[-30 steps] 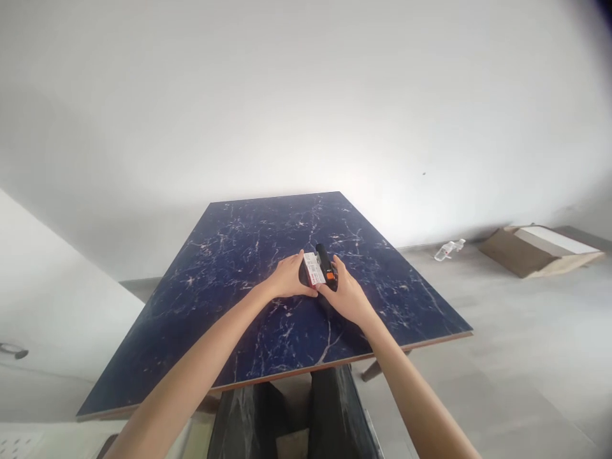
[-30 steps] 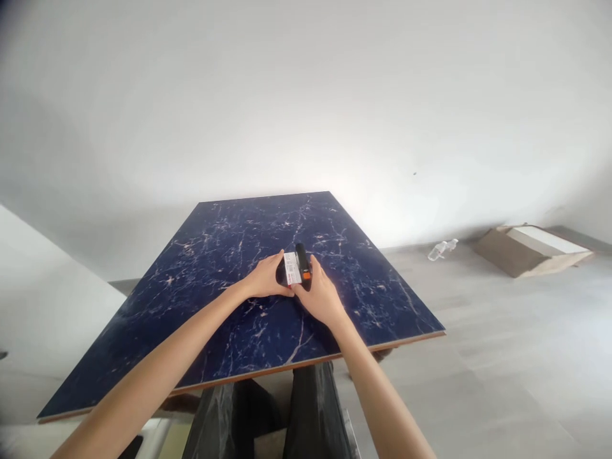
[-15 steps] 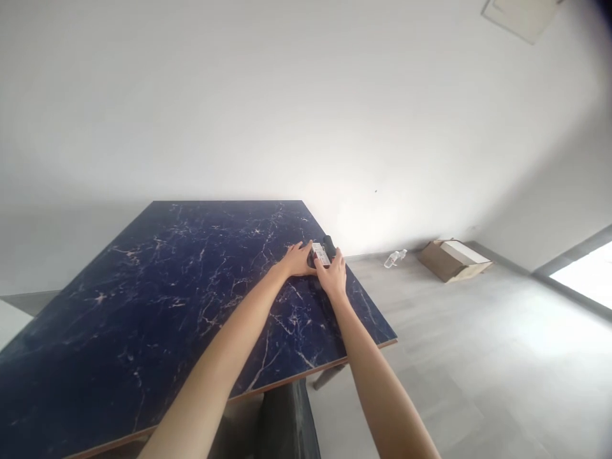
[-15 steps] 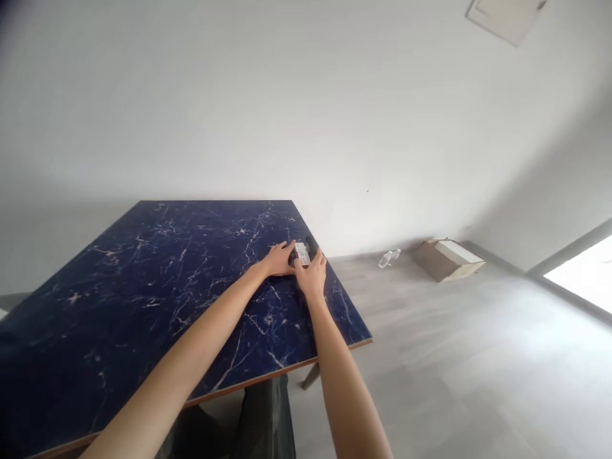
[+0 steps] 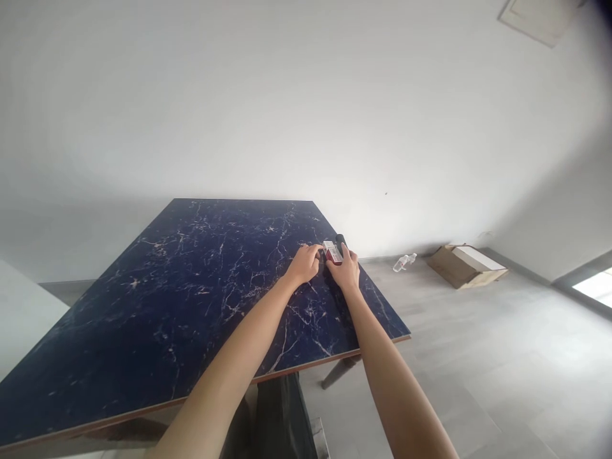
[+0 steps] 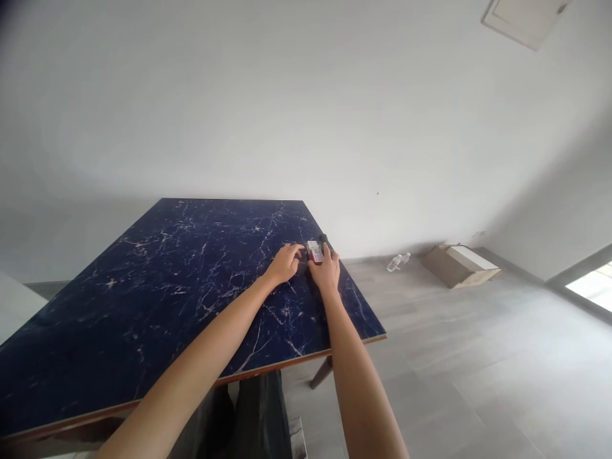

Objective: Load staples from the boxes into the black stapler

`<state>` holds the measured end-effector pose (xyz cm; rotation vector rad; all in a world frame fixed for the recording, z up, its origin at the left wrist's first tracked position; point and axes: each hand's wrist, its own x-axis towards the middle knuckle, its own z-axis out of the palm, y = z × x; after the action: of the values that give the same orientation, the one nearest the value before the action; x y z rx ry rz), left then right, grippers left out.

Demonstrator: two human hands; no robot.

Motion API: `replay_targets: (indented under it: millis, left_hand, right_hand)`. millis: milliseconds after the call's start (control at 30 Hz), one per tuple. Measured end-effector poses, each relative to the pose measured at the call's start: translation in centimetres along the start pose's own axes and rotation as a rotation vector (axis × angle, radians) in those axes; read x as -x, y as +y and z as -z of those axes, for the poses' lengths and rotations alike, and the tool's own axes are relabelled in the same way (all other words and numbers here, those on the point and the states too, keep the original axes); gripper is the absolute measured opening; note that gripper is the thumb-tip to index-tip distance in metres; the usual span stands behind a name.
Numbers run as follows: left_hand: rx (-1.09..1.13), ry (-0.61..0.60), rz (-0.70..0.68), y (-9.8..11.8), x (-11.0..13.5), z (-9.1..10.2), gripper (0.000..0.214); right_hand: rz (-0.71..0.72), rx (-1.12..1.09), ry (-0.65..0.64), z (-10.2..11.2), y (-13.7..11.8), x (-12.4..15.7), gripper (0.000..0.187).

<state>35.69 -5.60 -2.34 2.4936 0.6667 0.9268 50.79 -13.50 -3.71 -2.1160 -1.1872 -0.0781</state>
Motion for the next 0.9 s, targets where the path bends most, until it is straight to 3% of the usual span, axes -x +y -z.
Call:
replay_targets:
  millis: [167,300,433,500,600,700,767,833,900]
  left_hand:
    - [-0.005,-0.016,-0.038,1.1,2.8,0.8,0.045]
    - [-0.017,-0.052,-0.095,1.1,5.5,3.1,0.041]
    - [-0.111,0.021,0.051,-1.8,8.3,7.5,0.044]
    - [-0.198,0.033,0.107,-4.2,9.8,10.1,0.047]
    - [-0.314,0.081,0.205,-7.5,11.5,13.8,0.048]
    - [-0.419,0.211,0.380,-9.2,12.0,15.6,0.045]
    - [-0.476,0.191,0.415,-9.4,11.8,15.7,0.041]
    - [-0.495,0.112,0.392,-9.0,11.6,15.2,0.038]
    - [-0.492,0.062,0.370,-8.7,11.5,14.5,0.037]
  right_hand:
    - [-0.005,0.023,-0.012,-0.1,-0.3,0.1,0.078]
    - [0.014,0.030,0.062,0.3,-1.0,0.7,0.082]
    - [0.156,0.013,0.309,1.2,-2.1,2.1,0.062]
    - [0.271,0.016,0.326,1.5,-2.8,2.7,0.058]
    - [0.425,0.033,0.254,0.9,-4.5,3.6,0.056]
    - [0.578,-0.014,0.199,-1.0,-6.9,4.4,0.051]
    - [0.660,-0.064,0.147,-2.7,-8.7,4.8,0.036]
    - [0.715,-0.063,0.006,-4.4,-10.5,5.1,0.022]
    - [0.747,-0.013,-0.176,-5.6,-12.0,5.0,0.031]
